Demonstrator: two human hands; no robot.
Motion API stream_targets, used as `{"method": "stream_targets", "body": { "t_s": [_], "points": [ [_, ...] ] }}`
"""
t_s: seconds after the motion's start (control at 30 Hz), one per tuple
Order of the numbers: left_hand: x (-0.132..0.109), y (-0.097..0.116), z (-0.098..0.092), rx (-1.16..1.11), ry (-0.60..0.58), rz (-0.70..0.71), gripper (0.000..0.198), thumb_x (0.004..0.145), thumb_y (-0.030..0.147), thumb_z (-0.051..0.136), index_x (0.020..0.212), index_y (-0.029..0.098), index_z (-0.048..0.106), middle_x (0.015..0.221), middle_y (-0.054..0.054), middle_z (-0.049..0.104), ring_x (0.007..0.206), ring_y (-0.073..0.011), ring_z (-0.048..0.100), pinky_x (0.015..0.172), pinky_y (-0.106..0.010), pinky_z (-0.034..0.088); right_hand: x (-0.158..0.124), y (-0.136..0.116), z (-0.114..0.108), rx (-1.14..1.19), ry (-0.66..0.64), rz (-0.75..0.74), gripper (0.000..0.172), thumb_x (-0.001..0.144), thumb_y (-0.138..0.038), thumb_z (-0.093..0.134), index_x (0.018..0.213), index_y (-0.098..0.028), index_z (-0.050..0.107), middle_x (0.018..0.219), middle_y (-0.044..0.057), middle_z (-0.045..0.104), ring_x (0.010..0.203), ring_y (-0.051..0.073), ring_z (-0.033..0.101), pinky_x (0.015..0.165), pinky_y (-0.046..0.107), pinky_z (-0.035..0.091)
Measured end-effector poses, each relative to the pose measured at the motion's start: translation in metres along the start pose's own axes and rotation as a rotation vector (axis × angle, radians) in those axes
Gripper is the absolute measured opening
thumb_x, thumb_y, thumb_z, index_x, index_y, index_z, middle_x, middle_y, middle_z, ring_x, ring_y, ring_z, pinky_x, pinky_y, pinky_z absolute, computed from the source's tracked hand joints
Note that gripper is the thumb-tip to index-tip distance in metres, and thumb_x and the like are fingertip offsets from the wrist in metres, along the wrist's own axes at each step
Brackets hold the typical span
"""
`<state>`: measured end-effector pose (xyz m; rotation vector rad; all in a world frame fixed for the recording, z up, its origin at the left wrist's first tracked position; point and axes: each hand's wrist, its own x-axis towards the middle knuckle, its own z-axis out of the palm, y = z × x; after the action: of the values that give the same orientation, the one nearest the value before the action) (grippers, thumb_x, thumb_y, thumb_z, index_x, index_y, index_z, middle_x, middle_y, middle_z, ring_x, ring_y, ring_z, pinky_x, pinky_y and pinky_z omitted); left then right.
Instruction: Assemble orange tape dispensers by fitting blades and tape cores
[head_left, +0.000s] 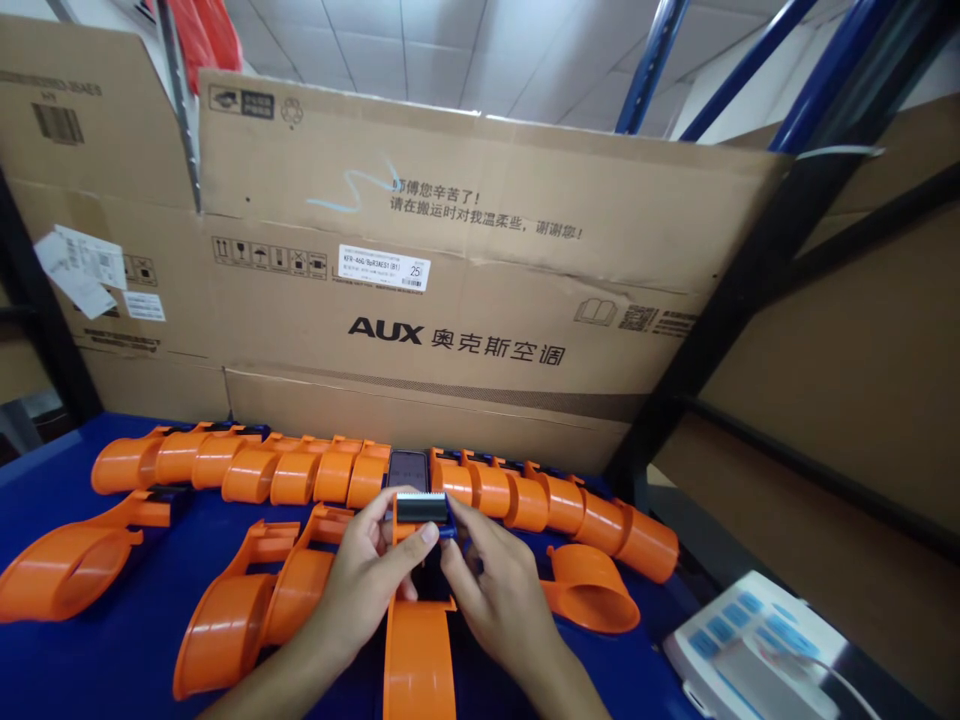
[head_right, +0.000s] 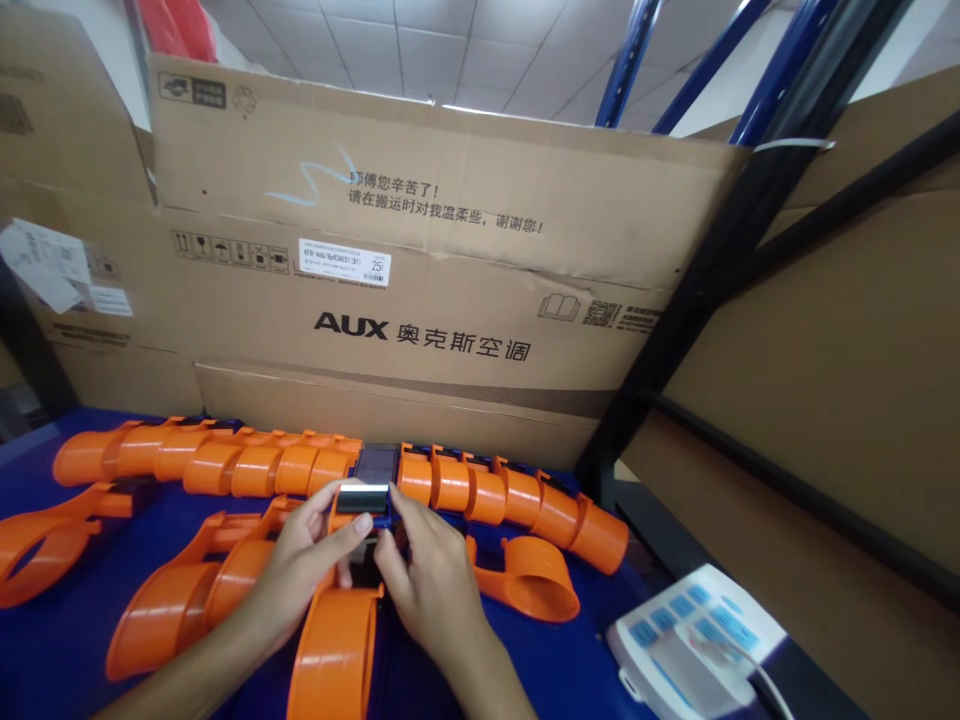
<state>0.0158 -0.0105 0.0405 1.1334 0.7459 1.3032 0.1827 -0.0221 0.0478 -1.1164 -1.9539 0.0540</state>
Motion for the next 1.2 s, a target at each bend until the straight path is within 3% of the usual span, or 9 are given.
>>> {"method": "stream_targets", "body": {
  "t_s": [0.4,0.5,0.73,1.07,1.2],
  "points": [
    [0.003,0.002,0.0,-0.035,0.034,-0.017,0.045,0.08,0.042,0.081,0.115,0.019,0.064,0.084,-0.001,0.064,0.051,-0.0061,0.047,0.043,-0.015,0.046,0.002,-0.001,0.0,0.11,-0.009,0.047,0.039,0.098,-0.026,0.055,0.136,-0.021,0.063,0.102,0.01,0.078,0.075,0.022,0.072,0.074,0.034,0.061],
    [0.002,0.004,0.0,-0.056,0.053,-0.03,0.045,0.079,0.042,0.082,0.114,0.018,0.064,0.082,-0.001,0.065,0.048,-0.0048,0.045,0.043,-0.015,0.043,0.004,-0.001,0.0,0.152,-0.014,0.067,0.042,0.097,-0.03,0.059,0.138,-0.021,0.062,0.093,0.007,0.077,0.071,0.021,0.07,0.071,0.032,0.059],
    [0.0,0.01,0.0,-0.1,0.071,-0.083,0.045,0.077,0.044,0.083,0.11,0.018,0.067,0.063,0.004,0.057,0.045,-0.0059,0.043,0.044,-0.017,0.041,0.005,-0.003,-0.003,0.176,-0.037,0.118,0.039,0.097,-0.033,0.061,0.133,-0.02,0.065,0.088,0.005,0.075,0.065,0.017,0.063,0.065,0.029,0.054],
    [-0.001,0.013,0.003,-0.245,0.125,-0.143,0.044,0.073,0.046,0.086,0.101,0.017,0.07,0.053,0.005,0.055,0.043,-0.0065,0.043,0.044,-0.017,0.038,0.005,-0.002,-0.005,0.135,-0.041,0.046,0.038,0.099,-0.027,0.057,0.137,-0.02,0.062,0.082,0.001,0.074,0.065,0.015,0.065,0.068,0.028,0.057],
    [0.0,0.011,0.002,-0.261,0.151,-0.158,0.043,0.069,0.045,0.088,0.099,0.018,0.07,0.057,0.005,0.059,0.041,-0.0067,0.047,0.042,-0.018,0.038,0.006,0.002,-0.002,0.074,0.007,-0.1,0.042,0.097,-0.019,0.055,0.139,-0.022,0.059,0.102,0.007,0.076,0.082,0.02,0.072,0.078,0.032,0.06]
  ]
}}
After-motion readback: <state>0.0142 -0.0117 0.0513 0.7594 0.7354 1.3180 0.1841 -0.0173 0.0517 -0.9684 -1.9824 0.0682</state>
